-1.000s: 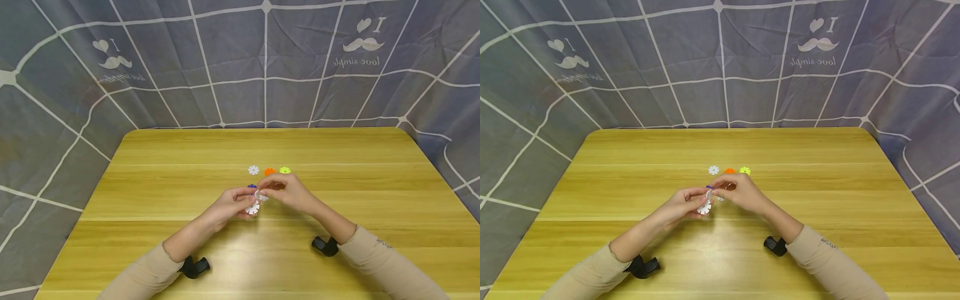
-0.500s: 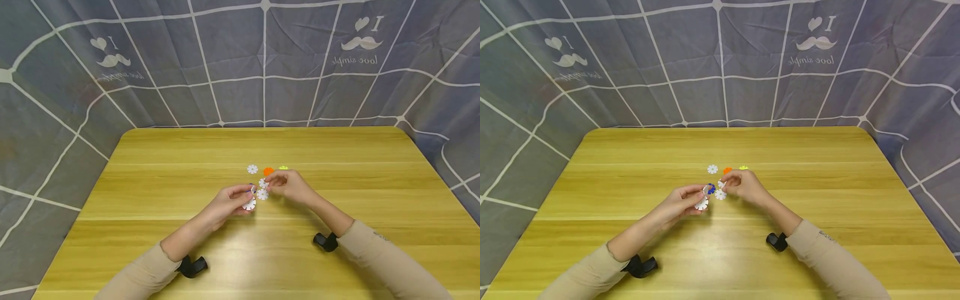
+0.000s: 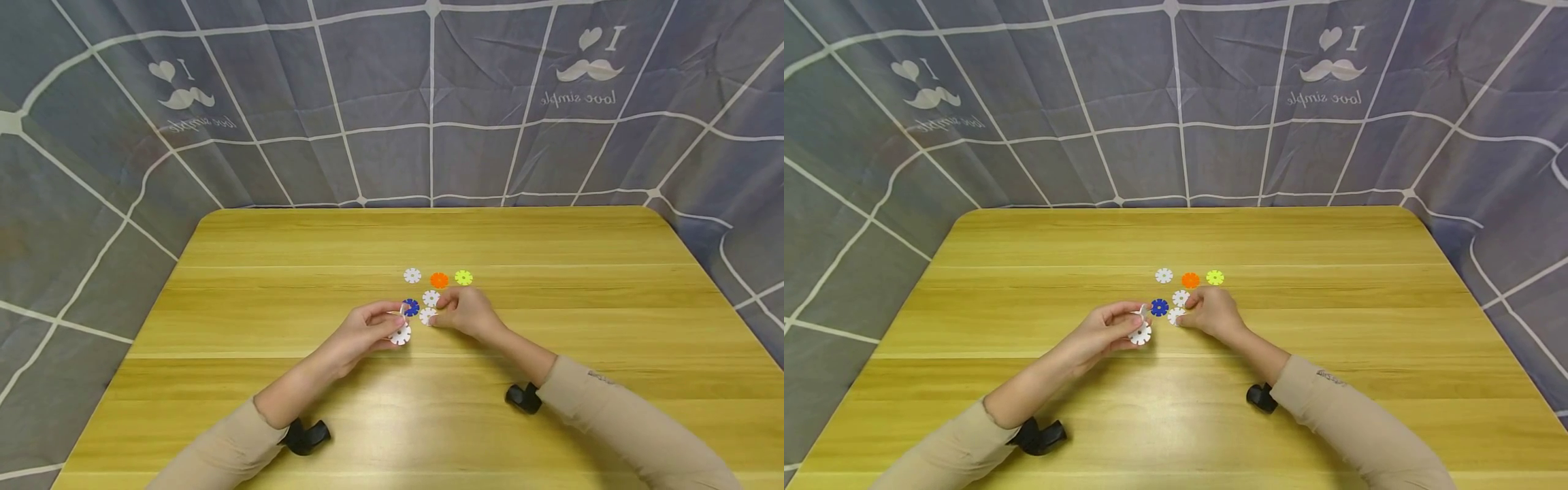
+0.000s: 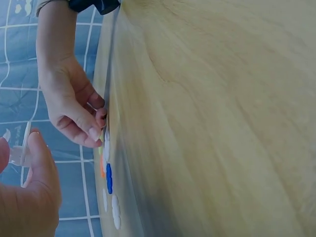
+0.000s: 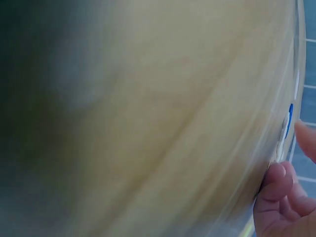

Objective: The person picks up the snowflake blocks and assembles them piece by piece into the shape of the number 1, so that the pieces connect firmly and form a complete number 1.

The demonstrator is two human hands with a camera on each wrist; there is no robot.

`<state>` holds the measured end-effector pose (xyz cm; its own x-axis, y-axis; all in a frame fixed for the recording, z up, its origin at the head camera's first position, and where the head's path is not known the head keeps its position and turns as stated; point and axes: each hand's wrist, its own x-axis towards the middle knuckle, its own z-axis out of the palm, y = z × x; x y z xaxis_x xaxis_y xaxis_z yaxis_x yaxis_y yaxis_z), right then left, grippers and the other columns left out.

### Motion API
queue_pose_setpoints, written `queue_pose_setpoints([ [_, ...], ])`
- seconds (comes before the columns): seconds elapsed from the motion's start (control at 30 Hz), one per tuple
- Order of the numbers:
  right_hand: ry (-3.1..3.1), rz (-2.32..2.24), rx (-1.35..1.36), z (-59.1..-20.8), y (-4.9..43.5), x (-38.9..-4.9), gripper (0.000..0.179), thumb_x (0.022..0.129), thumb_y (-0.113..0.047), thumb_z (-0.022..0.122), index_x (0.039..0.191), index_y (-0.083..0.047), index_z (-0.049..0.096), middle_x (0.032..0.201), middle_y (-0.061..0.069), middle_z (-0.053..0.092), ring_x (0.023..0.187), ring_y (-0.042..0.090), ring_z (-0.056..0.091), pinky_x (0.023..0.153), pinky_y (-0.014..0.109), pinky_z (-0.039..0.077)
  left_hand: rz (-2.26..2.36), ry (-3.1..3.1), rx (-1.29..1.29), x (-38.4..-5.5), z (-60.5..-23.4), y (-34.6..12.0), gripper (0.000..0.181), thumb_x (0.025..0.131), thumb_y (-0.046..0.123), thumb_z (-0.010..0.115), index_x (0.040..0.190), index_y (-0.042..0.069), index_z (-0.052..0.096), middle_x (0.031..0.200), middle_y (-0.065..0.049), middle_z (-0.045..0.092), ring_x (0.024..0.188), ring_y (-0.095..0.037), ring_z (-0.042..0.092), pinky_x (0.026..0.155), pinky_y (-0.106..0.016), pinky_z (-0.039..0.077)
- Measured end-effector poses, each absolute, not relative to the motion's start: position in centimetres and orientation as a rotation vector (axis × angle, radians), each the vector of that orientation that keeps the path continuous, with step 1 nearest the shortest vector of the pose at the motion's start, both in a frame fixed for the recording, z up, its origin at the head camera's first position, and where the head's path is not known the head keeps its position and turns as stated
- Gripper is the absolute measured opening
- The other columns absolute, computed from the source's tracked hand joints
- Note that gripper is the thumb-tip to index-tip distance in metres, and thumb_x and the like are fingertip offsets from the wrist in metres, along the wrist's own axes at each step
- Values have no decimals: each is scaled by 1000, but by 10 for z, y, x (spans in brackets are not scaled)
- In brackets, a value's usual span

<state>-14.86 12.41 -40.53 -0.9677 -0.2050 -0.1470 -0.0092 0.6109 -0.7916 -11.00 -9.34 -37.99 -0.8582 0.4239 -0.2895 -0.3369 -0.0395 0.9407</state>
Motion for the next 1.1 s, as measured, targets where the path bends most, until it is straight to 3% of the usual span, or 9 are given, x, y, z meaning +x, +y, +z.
queue_pose_setpoints([
  [0.27, 2743, -1073, -159, -406, 116, -152, 35, 65, -26, 85, 79, -4, 63, 70, 3, 58, 60, 15, 49, 54, 25, 41, 1940, 1729, 82, -109, -382, -93, 44, 94, 7, 54, 133, -9, 41, 102, -6, 61, 82, -8, 59, 76, -25, 54],
  [0.63, 2669, -1068, -100, -403, 113, -151, 31, 63, -18, 86, 77, -6, 61, 66, 2, 56, 58, 15, 47, 52, 25, 39, 1902, 1754, 111, -109, -386, -93, 43, 92, 6, 57, 130, -10, 44, 101, -6, 61, 84, -9, 59, 78, -26, 53],
  [1.1, 2319, -1421, -301, -396, 130, -153, 15, 79, -8, 74, 82, 0, 61, 69, 4, 57, 58, 14, 49, 48, 21, 41, 1913, 1772, 80, -109, -386, -90, 41, 91, 3, 58, 127, -12, 46, 110, -15, 63, 86, -10, 61, 82, -28, 52],
])
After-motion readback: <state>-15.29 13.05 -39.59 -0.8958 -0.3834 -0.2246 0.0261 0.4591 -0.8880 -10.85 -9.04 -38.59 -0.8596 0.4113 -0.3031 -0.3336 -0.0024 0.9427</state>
